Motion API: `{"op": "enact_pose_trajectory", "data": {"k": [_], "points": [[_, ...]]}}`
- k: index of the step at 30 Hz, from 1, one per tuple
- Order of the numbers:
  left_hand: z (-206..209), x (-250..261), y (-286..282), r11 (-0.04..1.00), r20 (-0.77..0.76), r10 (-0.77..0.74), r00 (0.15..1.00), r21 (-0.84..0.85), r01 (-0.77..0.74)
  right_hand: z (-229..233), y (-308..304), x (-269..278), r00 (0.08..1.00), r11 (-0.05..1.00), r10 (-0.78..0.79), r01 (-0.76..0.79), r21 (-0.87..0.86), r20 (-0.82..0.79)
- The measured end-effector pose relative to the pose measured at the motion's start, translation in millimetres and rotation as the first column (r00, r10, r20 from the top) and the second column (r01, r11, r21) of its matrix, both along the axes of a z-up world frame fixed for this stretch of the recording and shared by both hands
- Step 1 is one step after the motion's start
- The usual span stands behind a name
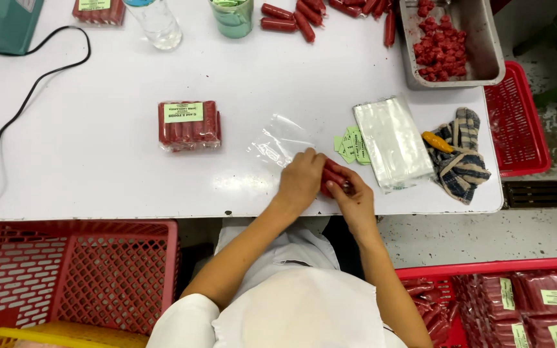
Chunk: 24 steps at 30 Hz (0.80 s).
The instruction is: The person places individual meat sausages into a clear plastic bag by hand, inserts a small paper label, and then places the completed package into a red crate.
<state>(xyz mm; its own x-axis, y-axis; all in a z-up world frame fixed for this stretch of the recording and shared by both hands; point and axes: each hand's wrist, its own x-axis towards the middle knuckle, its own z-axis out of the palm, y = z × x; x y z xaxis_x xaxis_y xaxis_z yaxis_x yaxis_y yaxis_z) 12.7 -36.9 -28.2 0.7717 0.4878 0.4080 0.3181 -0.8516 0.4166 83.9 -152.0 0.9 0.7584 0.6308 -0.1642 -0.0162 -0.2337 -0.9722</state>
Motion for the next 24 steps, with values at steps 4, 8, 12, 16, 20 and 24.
{"op": "enact_pose_trajectory", "data": {"k": [4, 8, 12, 16, 20, 24], "points": [[-35, 11, -4, 0.959, 0.099, -0.052, 0.994, 0.283, 0.022, -40, 6, -5, 0.999, 0.999, -0.048, 0.049, 0.023, -0.023], [-23, -6, -12, 0.978, 0.127, -0.040, 0.991, 0.210, 0.012, -56, 15, -15, 0.829, 0.894, -0.218, 0.381, 0.236, -0.515], [-18, -7, -15, 0.995, 0.150, -0.048, 0.987, 0.099, 0.033, -37, 8, -34, 0.984, 0.975, -0.149, 0.163, 0.148, -0.099], [-29, 1, -13, 0.985, 0.175, -0.017, 0.984, 0.170, -0.013, -131, -11, 0, 0.914, 0.970, 0.076, -0.161, 0.183, 0.399], [-33, 5, -35, 0.995, 0.168, -0.089, 0.982, 0.050, 0.082, -110, -12, -5, 0.927, 0.977, 0.154, -0.195, 0.088, 0.343], [-29, 0, -25, 0.992, 0.164, -0.121, 0.979, 0.054, 0.114, -65, -7, -8, 0.935, 0.974, 0.214, -0.226, 0.010, 0.283]]}}
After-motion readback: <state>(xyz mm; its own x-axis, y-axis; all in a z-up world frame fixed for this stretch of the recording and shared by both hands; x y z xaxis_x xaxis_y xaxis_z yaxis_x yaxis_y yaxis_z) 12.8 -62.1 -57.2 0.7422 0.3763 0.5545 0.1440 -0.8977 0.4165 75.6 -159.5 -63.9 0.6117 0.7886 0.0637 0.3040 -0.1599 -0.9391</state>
